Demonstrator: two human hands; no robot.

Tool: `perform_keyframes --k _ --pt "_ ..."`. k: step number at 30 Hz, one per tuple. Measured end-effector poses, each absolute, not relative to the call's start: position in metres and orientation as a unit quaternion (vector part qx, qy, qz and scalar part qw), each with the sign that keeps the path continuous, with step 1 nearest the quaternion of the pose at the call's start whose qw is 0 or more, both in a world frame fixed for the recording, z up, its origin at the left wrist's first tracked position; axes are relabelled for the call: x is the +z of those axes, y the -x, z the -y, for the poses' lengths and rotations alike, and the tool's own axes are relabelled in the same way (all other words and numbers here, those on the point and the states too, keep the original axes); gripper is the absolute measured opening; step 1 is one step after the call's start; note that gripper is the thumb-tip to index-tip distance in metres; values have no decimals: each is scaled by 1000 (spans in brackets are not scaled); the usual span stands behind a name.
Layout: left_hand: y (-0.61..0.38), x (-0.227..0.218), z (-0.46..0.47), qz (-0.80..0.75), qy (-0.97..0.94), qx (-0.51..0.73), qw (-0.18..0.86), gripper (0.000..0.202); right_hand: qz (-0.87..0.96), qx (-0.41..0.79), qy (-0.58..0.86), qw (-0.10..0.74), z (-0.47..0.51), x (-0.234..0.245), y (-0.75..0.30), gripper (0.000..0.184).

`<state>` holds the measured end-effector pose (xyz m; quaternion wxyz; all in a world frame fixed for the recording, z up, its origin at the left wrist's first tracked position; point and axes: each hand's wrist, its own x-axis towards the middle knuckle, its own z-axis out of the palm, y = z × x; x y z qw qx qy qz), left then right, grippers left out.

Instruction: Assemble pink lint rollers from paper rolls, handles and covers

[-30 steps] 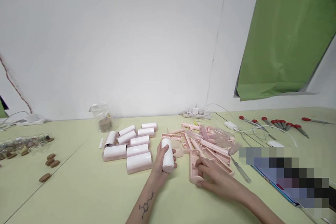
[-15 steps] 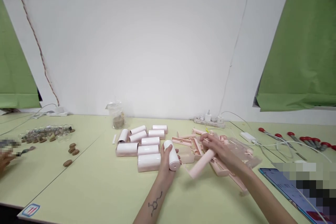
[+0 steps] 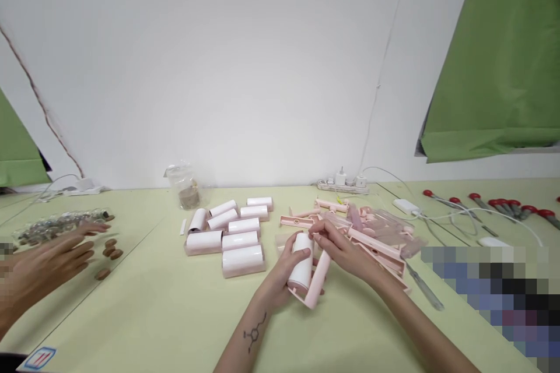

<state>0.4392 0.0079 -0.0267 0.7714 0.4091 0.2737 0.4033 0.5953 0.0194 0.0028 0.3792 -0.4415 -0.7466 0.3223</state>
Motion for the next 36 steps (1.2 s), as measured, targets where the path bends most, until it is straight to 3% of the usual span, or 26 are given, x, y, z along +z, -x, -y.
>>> perform_keyframes --k 11,16,20,24,28,36 --pt "-435 -24 -4 -230 -437 349 796 54 786 271 445 332 -23 1 -601 15" --pt "-431 -28 -9 -285 -492 312 761 86 799 258 435 327 -27 -4 -607 16" --pt "-423 -27 -13 -343 -630 287 634 61 835 254 411 262 -32 -8 -615 12" --pt "-415 -26 -14 -369 -720 238 537 68 870 227 402 174 -31 -7 -617 17" --pt "-413 -19 -13 -326 -754 172 543 72 890 172 410 105 -23 -15 -613 11" --pt "-409 -15 -17 -326 -735 54 592 63 896 194 384 112 -19 -50 -610 11"
